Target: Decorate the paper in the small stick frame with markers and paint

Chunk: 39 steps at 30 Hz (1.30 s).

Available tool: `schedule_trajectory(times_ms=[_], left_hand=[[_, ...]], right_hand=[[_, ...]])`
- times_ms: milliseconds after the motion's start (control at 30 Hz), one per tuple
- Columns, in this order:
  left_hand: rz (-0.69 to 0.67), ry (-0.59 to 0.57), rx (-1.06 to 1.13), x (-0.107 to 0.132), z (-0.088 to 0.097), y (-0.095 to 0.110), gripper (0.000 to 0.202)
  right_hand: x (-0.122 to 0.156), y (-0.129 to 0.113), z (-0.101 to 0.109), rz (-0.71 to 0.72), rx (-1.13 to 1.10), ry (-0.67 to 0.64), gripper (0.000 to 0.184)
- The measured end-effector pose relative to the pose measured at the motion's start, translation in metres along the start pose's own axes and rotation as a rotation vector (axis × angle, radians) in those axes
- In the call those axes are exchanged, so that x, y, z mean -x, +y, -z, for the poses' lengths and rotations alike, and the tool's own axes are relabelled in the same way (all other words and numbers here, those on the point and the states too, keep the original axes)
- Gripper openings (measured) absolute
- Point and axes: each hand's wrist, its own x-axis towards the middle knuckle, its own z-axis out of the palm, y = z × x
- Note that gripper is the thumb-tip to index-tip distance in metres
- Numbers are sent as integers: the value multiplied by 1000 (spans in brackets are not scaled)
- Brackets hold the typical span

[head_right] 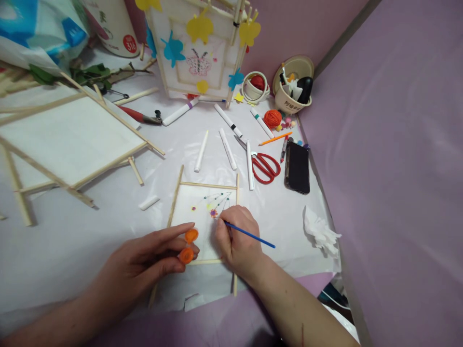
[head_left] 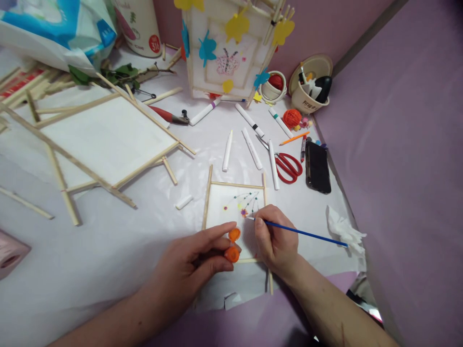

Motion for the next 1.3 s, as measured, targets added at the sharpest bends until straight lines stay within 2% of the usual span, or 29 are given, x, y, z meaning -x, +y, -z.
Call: schedule_trajectory(times_ms=[500, 767, 1033, 1300], left_hand=[[33, -9, -22, 2, 1, 2, 48], [-10, -8, -35, 1, 1, 1, 50], [35, 0, -84, -1, 1, 4, 46], [-9, 5, -75, 0, 2, 2, 46]], right_hand=[[-1, -1, 0, -13, 2, 14, 12], [0, 1, 0, -4, 13, 3, 11], [-2, -1, 1, -14, 9, 7, 11], [-1, -1, 0, -18, -2, 15, 11]])
